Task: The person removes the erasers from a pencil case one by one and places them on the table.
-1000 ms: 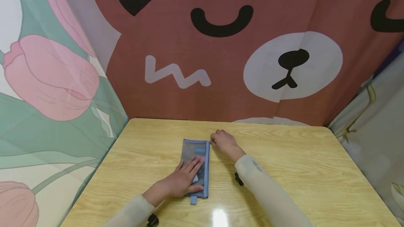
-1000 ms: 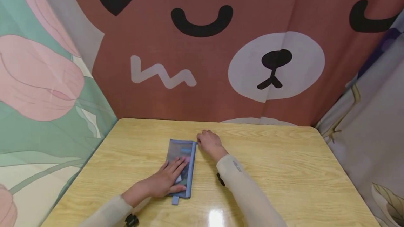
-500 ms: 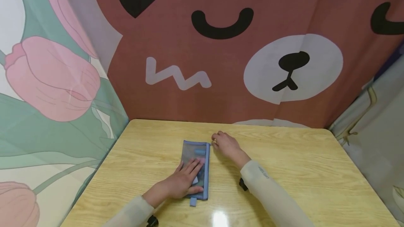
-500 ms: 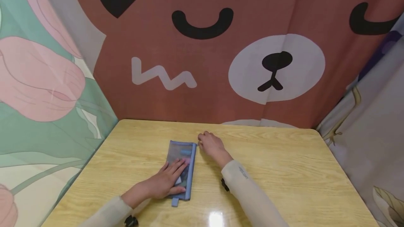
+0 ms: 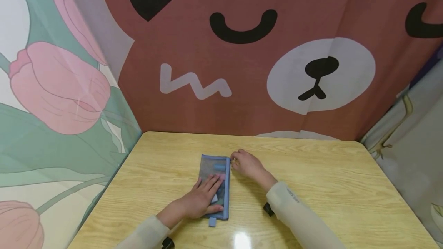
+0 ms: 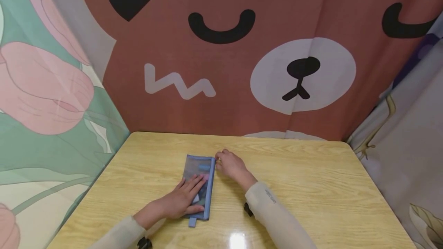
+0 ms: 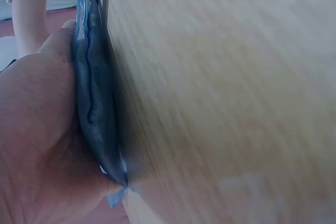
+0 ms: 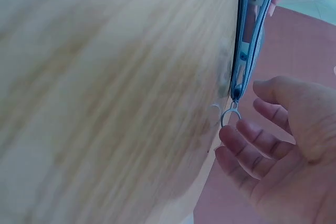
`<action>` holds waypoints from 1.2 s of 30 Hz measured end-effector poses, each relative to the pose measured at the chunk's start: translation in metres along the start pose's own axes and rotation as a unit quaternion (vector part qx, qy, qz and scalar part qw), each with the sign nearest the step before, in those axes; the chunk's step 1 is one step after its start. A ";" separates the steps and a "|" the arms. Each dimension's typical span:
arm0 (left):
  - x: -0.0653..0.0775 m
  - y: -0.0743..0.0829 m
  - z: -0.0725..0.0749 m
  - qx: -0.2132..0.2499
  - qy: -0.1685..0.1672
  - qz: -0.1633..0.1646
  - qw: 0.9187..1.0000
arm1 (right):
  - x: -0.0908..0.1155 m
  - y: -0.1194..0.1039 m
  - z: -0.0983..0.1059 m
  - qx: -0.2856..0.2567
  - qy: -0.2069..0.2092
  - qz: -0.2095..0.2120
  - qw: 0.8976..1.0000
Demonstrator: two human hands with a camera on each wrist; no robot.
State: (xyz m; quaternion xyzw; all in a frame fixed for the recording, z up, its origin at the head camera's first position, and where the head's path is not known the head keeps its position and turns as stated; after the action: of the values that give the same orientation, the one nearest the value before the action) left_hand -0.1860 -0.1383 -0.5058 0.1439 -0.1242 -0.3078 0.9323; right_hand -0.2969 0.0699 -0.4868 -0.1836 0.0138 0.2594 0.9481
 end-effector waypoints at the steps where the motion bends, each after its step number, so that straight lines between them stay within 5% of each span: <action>1: 0.000 0.000 0.000 0.000 0.000 0.000 1.000 | 0.001 0.000 0.000 -0.003 -0.001 -0.003 1.000; 12: -0.003 -0.001 0.001 0.007 -0.003 0.004 1.000 | 0.011 -0.002 0.003 -0.017 -0.020 -0.009 1.000; 19: -0.006 0.003 0.009 -0.030 0.007 -0.001 1.000 | 0.016 -0.002 0.002 -0.025 -0.021 -0.010 0.999; 26: -0.021 0.006 0.019 -0.085 0.054 -0.036 0.994 | 0.020 0.002 0.004 -0.030 -0.022 -0.010 0.999; 36: -0.039 0.011 0.019 -0.109 0.032 -0.044 0.993 | 0.025 0.005 0.003 -0.054 -0.034 0.014 0.998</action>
State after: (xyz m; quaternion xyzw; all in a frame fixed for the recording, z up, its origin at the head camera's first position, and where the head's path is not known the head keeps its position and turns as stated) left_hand -0.2164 -0.1092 -0.4901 0.0566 -0.0539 -0.3554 0.9314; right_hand -0.2784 0.0874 -0.4888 -0.2257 -0.0301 0.2790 0.9329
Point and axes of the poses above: each hand's wrist, its own x-axis away from the middle knuckle, its own z-axis out of the back of the hand, y = z × x, the point moved 2 cm from there along -x, towards the middle knuckle, and after that the axes turned 3 degrees about x, right-handed, at the moved point
